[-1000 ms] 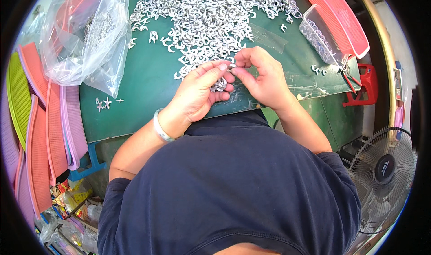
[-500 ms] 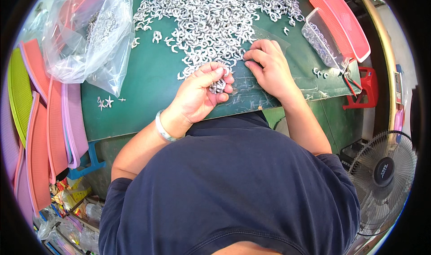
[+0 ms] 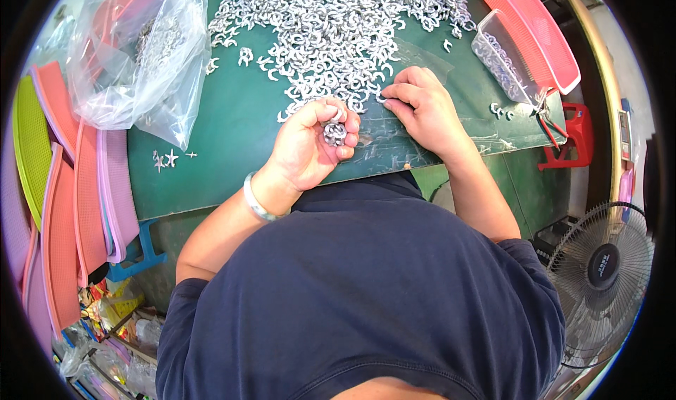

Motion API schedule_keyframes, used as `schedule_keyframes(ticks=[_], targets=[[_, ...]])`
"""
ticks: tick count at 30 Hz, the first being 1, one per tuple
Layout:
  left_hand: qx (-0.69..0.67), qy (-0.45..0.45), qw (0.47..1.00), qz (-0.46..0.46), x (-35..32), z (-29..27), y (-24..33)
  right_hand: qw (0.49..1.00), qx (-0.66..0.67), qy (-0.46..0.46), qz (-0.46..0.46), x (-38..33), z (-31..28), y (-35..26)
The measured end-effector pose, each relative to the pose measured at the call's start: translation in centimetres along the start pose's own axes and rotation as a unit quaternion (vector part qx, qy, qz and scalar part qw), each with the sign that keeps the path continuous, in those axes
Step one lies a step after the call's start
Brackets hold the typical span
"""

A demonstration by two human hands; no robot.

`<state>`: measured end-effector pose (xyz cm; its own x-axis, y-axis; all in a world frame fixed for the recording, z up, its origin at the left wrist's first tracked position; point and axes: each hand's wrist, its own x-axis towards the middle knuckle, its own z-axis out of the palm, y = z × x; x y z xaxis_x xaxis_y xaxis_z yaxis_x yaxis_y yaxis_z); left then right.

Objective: The person joins small metal U-shaped links together by hand on a green workstation, adding them one by one to a growing chain.

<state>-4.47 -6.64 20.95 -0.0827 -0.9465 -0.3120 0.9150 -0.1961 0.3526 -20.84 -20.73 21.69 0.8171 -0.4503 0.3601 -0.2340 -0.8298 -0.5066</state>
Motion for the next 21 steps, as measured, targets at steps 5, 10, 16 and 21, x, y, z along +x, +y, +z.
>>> schedule_keyframes(ticks=[5,10,16,21], targets=[[-0.004,0.009,1.000,-0.017,-0.1,0.3,0.0,1.000,-0.011,0.012,-0.022,0.0,0.2,-0.2],[-0.034,-0.016,0.999,-0.035,-0.2,0.3,0.0,0.999,0.036,0.034,0.004,-0.2,0.3,-0.8],[-0.046,-0.047,0.997,-0.033,-0.2,-0.2,0.1,0.978,0.200,0.040,0.051,0.1,0.2,-2.3],[0.020,-0.028,0.999,0.008,-0.8,0.1,0.3,0.944,0.315,0.030,0.089,0.3,0.5,-3.3]])
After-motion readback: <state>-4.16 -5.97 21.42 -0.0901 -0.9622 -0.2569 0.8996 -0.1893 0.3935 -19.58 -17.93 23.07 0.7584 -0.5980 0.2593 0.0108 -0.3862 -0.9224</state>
